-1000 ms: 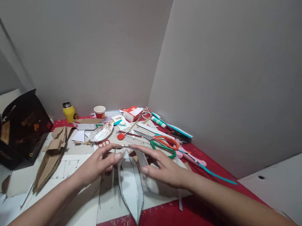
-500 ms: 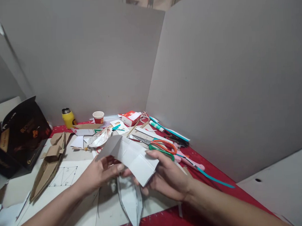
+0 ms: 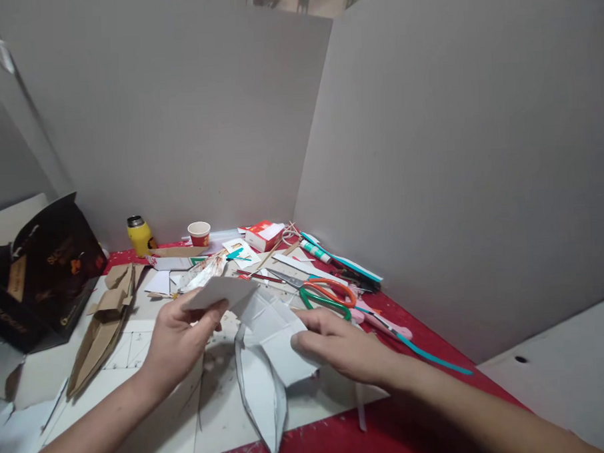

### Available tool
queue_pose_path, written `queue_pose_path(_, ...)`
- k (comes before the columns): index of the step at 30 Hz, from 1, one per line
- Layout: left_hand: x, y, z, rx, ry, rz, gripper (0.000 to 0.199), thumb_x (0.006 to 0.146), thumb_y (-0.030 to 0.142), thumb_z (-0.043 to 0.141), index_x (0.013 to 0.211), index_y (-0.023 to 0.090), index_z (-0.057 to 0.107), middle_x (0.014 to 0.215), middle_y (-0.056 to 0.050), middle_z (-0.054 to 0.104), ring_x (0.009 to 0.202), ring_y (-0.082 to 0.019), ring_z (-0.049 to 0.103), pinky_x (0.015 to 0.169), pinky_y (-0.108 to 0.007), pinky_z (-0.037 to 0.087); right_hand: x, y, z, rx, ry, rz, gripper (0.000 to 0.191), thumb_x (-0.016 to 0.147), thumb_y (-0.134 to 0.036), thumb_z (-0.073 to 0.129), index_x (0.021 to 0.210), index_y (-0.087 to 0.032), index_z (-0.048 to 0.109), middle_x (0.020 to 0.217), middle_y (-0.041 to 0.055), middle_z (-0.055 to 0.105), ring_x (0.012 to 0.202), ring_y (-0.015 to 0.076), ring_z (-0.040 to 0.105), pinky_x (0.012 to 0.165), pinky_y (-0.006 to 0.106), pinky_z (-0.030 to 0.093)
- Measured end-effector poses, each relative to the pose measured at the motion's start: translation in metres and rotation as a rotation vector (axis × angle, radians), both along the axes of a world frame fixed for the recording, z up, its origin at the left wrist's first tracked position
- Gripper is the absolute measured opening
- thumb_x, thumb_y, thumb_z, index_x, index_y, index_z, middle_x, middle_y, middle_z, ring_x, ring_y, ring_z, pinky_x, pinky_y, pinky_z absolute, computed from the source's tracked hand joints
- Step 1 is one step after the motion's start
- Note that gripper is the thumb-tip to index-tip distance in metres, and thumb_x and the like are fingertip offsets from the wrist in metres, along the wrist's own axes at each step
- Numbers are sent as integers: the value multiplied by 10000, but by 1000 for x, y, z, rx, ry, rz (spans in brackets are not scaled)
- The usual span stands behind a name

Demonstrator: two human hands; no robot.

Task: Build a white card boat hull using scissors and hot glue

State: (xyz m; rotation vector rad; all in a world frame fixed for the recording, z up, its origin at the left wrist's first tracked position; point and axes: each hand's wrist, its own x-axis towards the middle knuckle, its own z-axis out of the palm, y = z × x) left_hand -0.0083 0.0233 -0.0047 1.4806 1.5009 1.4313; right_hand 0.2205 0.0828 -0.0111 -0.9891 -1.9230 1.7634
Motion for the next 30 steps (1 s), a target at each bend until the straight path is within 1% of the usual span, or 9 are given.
queue_pose_path(2,0,-3,0,101,33,13,112,805,249,681,707,195,689,647,25,656,589,-121,595,583,-237,497,9,1,6,190,-2,-5,98,754,-244,566,724,-181,635,724,13,624,645,142,561,584,253,457)
queue_pose_path(4,2,-6,-4,197,8,-36,61,819,211,674,828,236,729,805,16,717,709,-148,663,684,-279,552,16,2,9,196,69,-3,226,808,-379,593,923,-207,684,960,55,669,865,201,607,750,314,480)
queue_pose_path(6,5,-9,-10,301,-1,-90,174,807,157,686,911,287,740,948,17,734,872,-175,683,813,-327,561,19,2,7,16,197,36,461,832,-559,555,1139,-227,644,1128,90,653,1024,243,603,865,375,458)
queue_pose_path(9,7,-11,-17,384,44,-160,330,793,76,679,978,344,733,1007,31,742,968,-170,673,895,-336,540,15,-2,-3,-341,370,169,619,797,-648,570,1209,-188,605,1019,109,686,921,239,659,820,384,477)
queue_pose_path(12,3,-7,-14,328,173,-320,374,792,65,655,1038,339,725,1093,9,735,1000,-178,677,910,-335,535,11,-3,-13,-500,444,215,438,730,-455,751,1028,-142,680,820,40,671,699,139,642,702,278,489)
queue_pose_path(16,-9,1,2,75,484,-464,445,780,205,688,1213,294,641,1258,-44,665,1191,-258,584,1009,-433,470,21,8,-15,-365,430,123,300,695,-296,805,922,-121,716,872,34,685,779,114,627,762,235,482)
queue_pose_path(19,-12,2,6,107,688,-444,478,812,310,668,1281,285,577,1293,-63,639,1235,-270,539,1051,-473,416,28,17,-12,-260,344,105,265,723,-274,784,946,-143,724,882,23,699,781,112,634,756,237,490)
queue_pose_path(25,3,-3,-20,363,908,-397,532,837,115,510,1359,207,471,1237,-139,649,1068,-269,627,884,-443,536,17,25,-15,-265,343,193,307,751,-237,756,1051,-197,706,985,11,702,897,122,636,871,274,463)
queue_pose_path(30,11,-7,-37,404,1013,-297,539,831,14,421,1357,132,424,1216,-182,654,987,-262,652,821,-411,559,12,34,-21,-403,401,258,510,652,-164,821,1137,-177,664,984,32,716,906,141,662,875,283,476)
